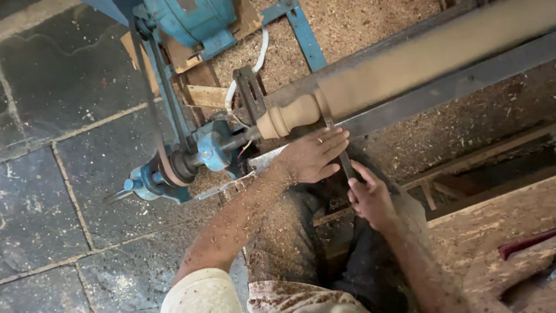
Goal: The person uses a chisel to shape a rotating piece of wood on a lathe, creating a decorative turned object. They then use sandpaper to smooth the surface of the wood while it continues to spin.
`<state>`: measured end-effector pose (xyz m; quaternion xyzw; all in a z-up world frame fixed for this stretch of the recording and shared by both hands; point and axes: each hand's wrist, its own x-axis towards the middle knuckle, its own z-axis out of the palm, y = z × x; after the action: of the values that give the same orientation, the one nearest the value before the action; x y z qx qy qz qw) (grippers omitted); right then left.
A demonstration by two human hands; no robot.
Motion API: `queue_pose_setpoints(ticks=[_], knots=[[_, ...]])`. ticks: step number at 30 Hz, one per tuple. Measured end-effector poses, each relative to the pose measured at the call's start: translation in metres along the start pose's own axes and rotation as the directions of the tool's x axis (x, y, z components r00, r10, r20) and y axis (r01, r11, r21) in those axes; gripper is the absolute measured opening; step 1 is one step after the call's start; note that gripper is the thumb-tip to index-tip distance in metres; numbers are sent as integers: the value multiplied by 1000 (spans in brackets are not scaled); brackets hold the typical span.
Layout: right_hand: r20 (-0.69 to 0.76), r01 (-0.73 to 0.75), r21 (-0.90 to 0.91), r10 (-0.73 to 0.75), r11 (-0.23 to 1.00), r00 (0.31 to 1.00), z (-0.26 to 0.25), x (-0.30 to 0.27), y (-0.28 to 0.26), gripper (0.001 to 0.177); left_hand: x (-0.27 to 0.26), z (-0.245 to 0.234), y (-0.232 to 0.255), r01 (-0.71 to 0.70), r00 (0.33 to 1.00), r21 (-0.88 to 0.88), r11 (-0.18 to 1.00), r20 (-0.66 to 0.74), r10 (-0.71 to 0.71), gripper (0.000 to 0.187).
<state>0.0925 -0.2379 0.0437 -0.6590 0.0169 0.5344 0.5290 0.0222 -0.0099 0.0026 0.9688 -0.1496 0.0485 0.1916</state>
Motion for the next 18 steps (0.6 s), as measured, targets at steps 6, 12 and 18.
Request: queue_pose_setpoints(ticks=[6,12,18], knots=[[-5,23,84,-23,996,1000,23,1,16,55,-4,-5,0,10,990,-83,997,-142,-22,58],[-129,7,133,10,991,992,50,2,27,59,-6,-13,-3,-27,944,-199,980,-327,-40,45],[-154,44,241,-6,970,988,84,1,31,59,-8,-18,-1,32,925,-238,971,-361,-119,40]])
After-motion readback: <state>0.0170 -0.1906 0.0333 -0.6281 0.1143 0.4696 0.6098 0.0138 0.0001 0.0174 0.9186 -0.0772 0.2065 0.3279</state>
